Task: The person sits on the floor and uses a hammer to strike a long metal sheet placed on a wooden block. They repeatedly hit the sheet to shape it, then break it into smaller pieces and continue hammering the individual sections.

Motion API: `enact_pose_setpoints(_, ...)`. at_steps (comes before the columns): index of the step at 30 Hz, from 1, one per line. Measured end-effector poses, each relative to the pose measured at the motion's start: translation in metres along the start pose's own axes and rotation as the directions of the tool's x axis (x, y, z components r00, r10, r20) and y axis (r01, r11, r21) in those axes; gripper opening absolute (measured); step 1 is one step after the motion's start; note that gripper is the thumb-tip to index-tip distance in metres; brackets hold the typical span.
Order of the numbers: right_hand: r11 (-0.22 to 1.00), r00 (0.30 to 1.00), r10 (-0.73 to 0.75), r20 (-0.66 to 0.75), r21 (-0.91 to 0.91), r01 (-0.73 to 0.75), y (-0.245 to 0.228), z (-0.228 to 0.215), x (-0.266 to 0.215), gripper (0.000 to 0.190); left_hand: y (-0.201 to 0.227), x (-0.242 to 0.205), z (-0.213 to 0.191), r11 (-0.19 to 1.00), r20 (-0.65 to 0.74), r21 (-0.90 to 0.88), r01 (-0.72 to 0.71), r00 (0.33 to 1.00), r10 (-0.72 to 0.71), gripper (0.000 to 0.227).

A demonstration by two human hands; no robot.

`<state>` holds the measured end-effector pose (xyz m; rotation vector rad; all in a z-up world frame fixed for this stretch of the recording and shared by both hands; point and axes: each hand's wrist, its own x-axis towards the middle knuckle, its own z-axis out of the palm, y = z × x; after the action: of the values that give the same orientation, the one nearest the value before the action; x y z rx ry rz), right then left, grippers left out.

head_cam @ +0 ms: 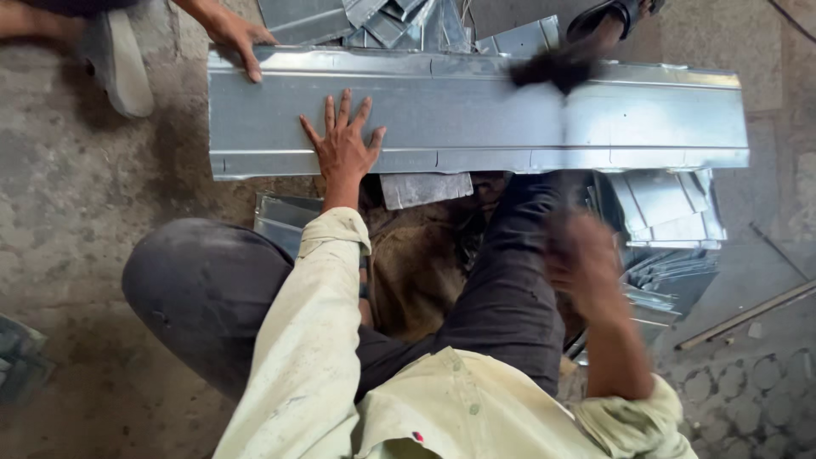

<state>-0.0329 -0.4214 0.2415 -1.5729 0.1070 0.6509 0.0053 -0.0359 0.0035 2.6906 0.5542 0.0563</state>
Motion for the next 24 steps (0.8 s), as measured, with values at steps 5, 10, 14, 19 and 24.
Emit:
enact_pose_setpoints(5, 0.669, 0.676, -0.717, -0.17, 0.105, 0.735, -0.03, -0.02, -0.014, 0.046, 0.003, 0.005, -0.009, 0.999, 0.048, 0.01, 0.037, 0.998, -0.038, 0.081)
enact_pose_setpoints(10, 0.786, 0.786, -0.599, -0.15, -0.299, 0.542, 0.088, 0.031, 0.04, 0.043, 0.005, -0.002, -0.006, 0.999, 0.039, 0.026, 0.036, 0.999, -0.037, 0.077)
enact_pose_setpoints(14, 0.932, 0.996, 0.035, -0.087, -0.358, -0.064, 0.111, 0.055, 0.037, 0.041, 0.009, 0.002, -0.012, 0.999, 0.011, 0.024, 0.047, 0.999, -0.048, 0.076)
enact_pose_setpoints(19, 0.992, 0.995, -0.014, -0.102, 0.124, 0.027, 0.008, -0.01, 0.007, 0.049, 0.008, -0.006, -0.009, 0.999, 0.028, 0.019, 0.05, 0.998, -0.051, 0.076)
enact_pose_setpoints(24, 0.582, 0.574, -0.79, -0.216, 0.029, 0.813, -0.003, -0.019, -0.002, 0.045, 0.009, 0.002, -0.009, 0.997, 0.025, 0.02, 0.074, 0.997, -0.074, 0.079)
